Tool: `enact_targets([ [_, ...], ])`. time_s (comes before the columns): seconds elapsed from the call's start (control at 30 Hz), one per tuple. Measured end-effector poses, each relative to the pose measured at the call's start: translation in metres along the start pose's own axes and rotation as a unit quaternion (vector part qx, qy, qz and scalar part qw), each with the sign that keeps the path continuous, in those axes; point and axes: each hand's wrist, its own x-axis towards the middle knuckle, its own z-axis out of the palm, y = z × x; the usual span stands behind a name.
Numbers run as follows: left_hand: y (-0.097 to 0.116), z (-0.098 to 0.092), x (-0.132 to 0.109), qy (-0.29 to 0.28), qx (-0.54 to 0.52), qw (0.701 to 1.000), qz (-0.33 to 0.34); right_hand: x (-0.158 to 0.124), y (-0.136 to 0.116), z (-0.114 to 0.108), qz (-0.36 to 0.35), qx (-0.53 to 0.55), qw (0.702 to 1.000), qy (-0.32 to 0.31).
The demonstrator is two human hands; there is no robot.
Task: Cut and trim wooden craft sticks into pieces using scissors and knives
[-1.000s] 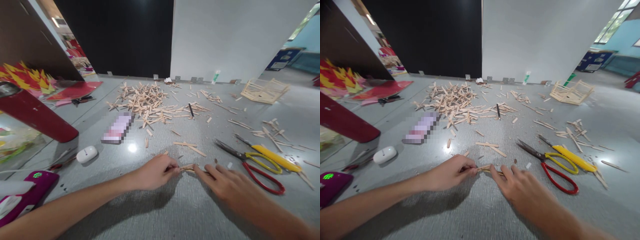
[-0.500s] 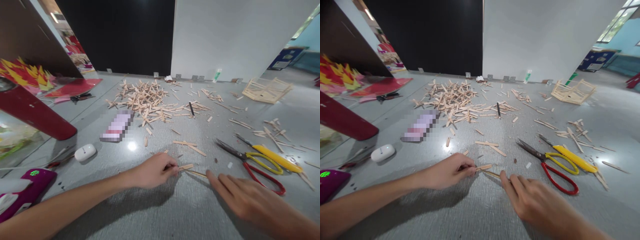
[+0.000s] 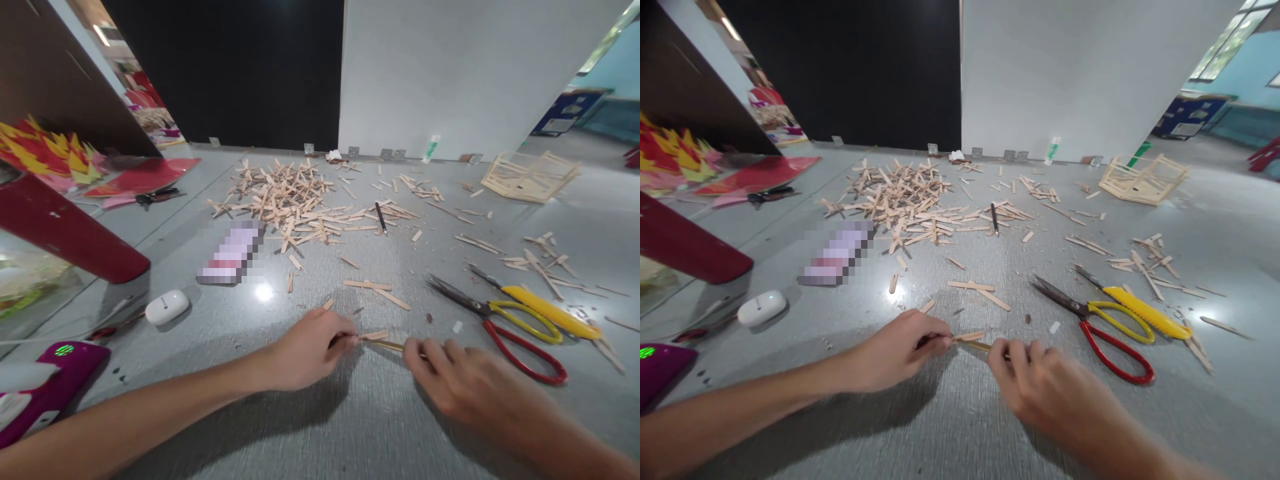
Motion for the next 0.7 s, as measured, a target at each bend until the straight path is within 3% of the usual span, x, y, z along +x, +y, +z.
enact_targets([
  [0.13, 0.000, 0.000, 0.001, 0.004, 0.001, 1.000, -0.009, 0.008, -0.005, -0.007, 0.026, 0.013, 1.000, -0.009],
  [0.3, -0.004, 0.002, 0.003, 0.006, 0.002, 1.000, -0.018, 0.002, -0.007, 0.003, 0.080, 0.105, 0.991, -0.013],
  [0.47, -0.002, 0.002, 0.003, 0.019, -0.007, 0.999, -0.027, 0.003, -0.007, 0.009, 0.160, 0.297, 0.939, -0.068],
  [0.53, -0.002, 0.001, 0.002, 0.023, -0.013, 0.999, -0.032, 0.003, -0.005, 0.010, 0.183, 0.326, 0.923, -0.088],
  [0.7, -0.002, 0.002, 0.003, 0.036, 0.007, 0.999, -0.026, -0.006, 0.011, 0.015, 0.114, 0.263, 0.957, -0.043],
])
